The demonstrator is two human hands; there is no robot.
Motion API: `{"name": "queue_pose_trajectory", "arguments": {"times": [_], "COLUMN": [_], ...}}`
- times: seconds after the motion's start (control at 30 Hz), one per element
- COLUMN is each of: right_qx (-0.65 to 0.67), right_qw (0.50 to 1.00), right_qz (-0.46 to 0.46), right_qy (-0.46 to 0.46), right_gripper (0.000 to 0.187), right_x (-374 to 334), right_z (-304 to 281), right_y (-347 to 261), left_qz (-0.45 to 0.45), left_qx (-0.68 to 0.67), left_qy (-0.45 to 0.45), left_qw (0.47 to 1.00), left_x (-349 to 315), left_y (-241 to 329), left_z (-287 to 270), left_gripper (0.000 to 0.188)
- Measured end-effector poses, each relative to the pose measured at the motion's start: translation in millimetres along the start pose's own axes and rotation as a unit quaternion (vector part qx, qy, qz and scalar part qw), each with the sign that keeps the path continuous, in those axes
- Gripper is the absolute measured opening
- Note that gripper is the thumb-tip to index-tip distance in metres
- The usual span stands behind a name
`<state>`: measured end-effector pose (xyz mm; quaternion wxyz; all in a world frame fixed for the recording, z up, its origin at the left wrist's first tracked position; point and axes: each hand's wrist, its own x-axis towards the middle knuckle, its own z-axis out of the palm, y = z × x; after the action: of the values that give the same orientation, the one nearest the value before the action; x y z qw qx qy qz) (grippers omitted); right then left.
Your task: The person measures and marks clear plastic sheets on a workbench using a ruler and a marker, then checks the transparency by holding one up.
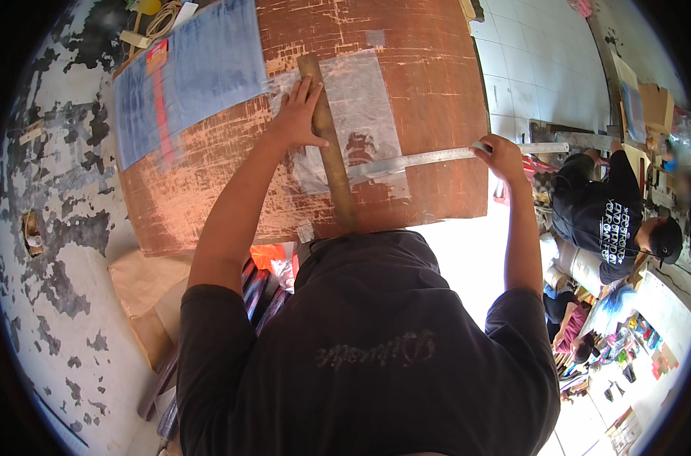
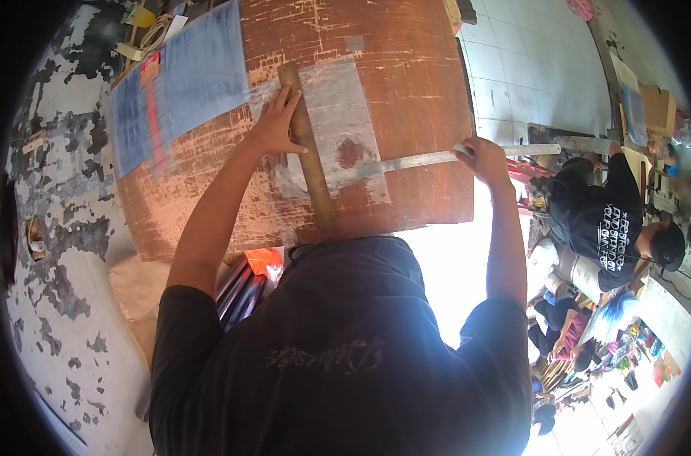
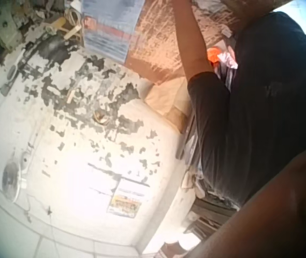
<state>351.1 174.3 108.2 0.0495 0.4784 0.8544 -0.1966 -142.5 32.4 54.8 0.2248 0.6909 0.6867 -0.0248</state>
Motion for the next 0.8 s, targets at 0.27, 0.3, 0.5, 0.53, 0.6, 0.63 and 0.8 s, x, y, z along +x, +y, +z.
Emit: {"name": "queue_pose_trajectory", "arguments": {"times": [0.27, 0.3, 0.5, 0.53, 0.6, 0.63, 0.8], "right_qx": [-0.015, -0.017, -0.020, -0.018, -0.023, -0.025, -0.027], "right_qw": [1.000, 1.000, 1.000, 1.000, 1.000, 1.000, 1.000], "right_qz": [-0.002, -0.005, -0.014, -0.014, -0.009, -0.007, -0.007], "right_qy": [-0.003, 0.000, 0.000, 0.001, -0.004, -0.006, -0.002], "right_gripper": [0.036, 0.036, 0.037, 0.037, 0.037, 0.038, 0.037], "right_x": [3.9, 4.5, 4.8, 4.8, 4.4, 4.3, 5.2], "right_z": [13.1, 14.0, 14.0, 13.9, 13.5, 13.5, 16.4], "right_y": [10.3, 12.4, 11.6, 11.0, 10.0, 9.9, 14.2], "left_qz": [0.007, 0.008, 0.007, 0.007, 0.006, 0.006, 0.009], "left_qx": [0.003, 0.003, 0.013, 0.013, 0.013, 0.013, 0.012], "left_qy": [0.005, 0.005, 0.003, 0.004, 0.006, 0.006, 0.010], "left_qw": [1.000, 1.000, 1.000, 1.000, 1.000, 1.000, 1.000], "left_x": [0.1, 0.8, 0.6, 0.4, 0.5, 0.7, 1.6], "left_y": [-0.5, 0.4, 1.6, 1.2, 0.6, 0.2, -4.0], "left_z": [0.0, 0.3, -1.6, -1.4, -0.7, -0.1, 3.4], "left_gripper": [0.143, 0.143, 0.142, 0.142, 0.143, 0.143, 0.144]}}
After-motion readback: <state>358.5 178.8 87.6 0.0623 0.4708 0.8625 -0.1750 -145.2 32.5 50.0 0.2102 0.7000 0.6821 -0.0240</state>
